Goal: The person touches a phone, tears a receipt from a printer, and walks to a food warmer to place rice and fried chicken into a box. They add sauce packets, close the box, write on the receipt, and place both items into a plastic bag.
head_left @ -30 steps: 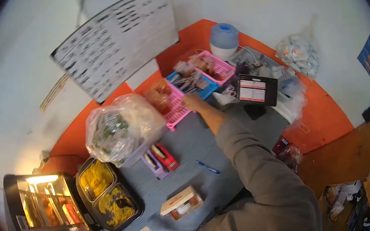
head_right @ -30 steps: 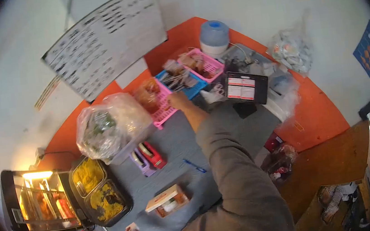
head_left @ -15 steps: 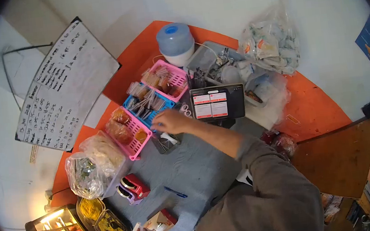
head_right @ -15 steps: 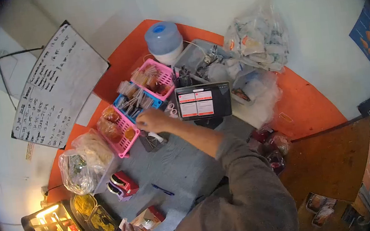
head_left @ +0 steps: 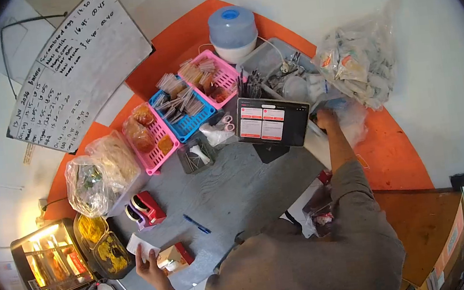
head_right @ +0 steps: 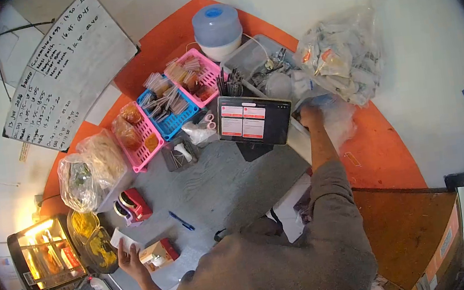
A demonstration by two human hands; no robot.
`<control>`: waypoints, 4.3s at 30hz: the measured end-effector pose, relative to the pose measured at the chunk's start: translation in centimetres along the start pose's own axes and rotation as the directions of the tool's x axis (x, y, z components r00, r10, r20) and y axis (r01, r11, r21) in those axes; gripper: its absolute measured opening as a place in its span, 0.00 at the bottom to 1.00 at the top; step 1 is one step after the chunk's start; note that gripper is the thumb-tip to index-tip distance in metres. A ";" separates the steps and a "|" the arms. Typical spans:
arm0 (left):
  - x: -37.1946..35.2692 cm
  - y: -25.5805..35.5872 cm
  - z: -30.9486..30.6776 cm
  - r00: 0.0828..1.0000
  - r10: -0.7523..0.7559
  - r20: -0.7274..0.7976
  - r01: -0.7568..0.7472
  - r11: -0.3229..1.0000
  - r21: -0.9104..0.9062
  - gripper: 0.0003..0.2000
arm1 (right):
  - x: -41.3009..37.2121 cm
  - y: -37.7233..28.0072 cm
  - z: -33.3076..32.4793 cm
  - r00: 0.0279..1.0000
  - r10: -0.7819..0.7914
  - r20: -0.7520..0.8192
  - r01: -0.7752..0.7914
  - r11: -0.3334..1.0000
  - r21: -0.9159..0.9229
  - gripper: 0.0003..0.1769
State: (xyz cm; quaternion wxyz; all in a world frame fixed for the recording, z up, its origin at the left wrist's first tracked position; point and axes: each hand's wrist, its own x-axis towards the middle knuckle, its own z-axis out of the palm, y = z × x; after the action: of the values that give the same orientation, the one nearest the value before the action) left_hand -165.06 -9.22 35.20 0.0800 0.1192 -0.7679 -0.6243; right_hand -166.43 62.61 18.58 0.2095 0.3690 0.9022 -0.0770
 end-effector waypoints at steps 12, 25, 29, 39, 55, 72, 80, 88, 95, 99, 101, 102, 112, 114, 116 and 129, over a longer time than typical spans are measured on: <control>-3.1 -4.0 -1.4 0.999 -0.043 -0.005 0.042 0.995 -0.094 0.21 | 5.4 2.9 5.0 0.977 -0.214 0.007 0.210 0.964 0.164 0.22; -5.1 -4.9 -1.9 0.993 -0.114 0.004 0.112 0.970 -0.216 0.19 | -0.7 0.9 0.2 0.963 -0.189 0.191 -0.007 0.693 0.721 0.26; -5.4 -4.5 -1.4 0.990 -0.136 0.022 0.138 0.959 -0.247 0.18 | 1.9 3.0 1.2 0.790 -0.432 0.435 -0.083 0.628 0.774 0.18; -4.6 -4.8 -1.1 0.987 -0.130 0.093 0.149 0.960 -0.236 0.18 | -1.1 1.6 -0.6 0.855 -0.518 0.022 0.479 0.806 0.346 0.37; -3.1 -7.0 -5.7 0.988 -0.153 0.025 0.154 0.954 -0.258 0.19 | -10.4 -1.5 -3.9 0.976 0.041 -0.212 0.209 -0.423 0.882 0.14; -5.6 -19.0 -27.9 0.938 -0.173 -0.299 0.118 0.974 -0.194 0.12 | -51.9 -51.1 21.7 0.359 -0.788 0.501 0.095 0.564 0.820 0.15; -5.2 -22.0 -28.0 0.969 -0.243 -0.043 0.232 0.957 -0.174 0.14 | -47.9 -56.7 24.5 0.480 -0.868 0.126 0.559 0.414 0.718 0.22; -3.7 -25.3 -25.9 0.985 -0.172 -0.007 0.172 0.980 0.104 0.16 | -49.3 -54.5 22.4 0.488 -0.860 -0.146 0.735 0.315 0.600 0.21; -3.5 -22.6 -25.7 0.995 -0.006 -0.096 0.018 0.991 0.133 0.16 | -49.4 -47.0 17.1 0.470 -0.878 -0.091 0.704 0.311 0.638 0.14; -6.4 -18.0 -23.6 0.995 0.083 0.062 -0.091 0.986 0.137 0.17 | -41.3 -42.2 18.3 0.623 -0.627 -0.468 0.782 0.515 0.350 0.10; -7.7 -17.1 -20.5 0.935 0.199 0.292 -0.241 0.964 0.115 0.16 | -37.4 -42.1 20.9 0.390 -0.591 -0.706 0.871 0.486 0.074 0.09; -8.6 -16.7 -18.5 0.915 0.112 0.387 -0.149 0.987 0.066 0.14 | -36.4 -41.9 21.9 0.370 -0.718 -0.590 0.893 0.449 0.014 0.10; -7.3 -25.0 0.3 0.793 -0.021 0.609 -0.236 0.910 0.340 0.22 | -34.9 -35.2 15.0 0.786 -0.527 0.322 -0.546 -0.348 0.762 0.12; -6.7 -22.7 1.2 0.800 -0.140 0.584 -0.156 0.891 0.427 0.21 | -32.9 -32.4 18.0 0.806 -0.506 0.307 -0.524 -0.367 0.769 0.14; -6.7 -21.0 1.2 0.882 -0.232 0.410 -0.074 0.791 0.607 0.23 | -31.3 -30.0 21.0 0.421 -0.896 0.142 -0.686 -0.212 0.696 0.17; -8.4 -23.1 1.7 0.954 0.008 0.300 -0.240 0.619 0.748 0.29 | -39.6 -33.3 28.3 0.620 -0.696 -0.362 0.662 0.216 0.717 0.12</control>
State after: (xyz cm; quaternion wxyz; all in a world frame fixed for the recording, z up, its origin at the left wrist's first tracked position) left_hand -155.56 -9.70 12.45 -0.0400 0.0028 -0.9712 -0.2349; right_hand -155.26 5.35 9.80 -0.0190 -0.0127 0.8255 -0.5639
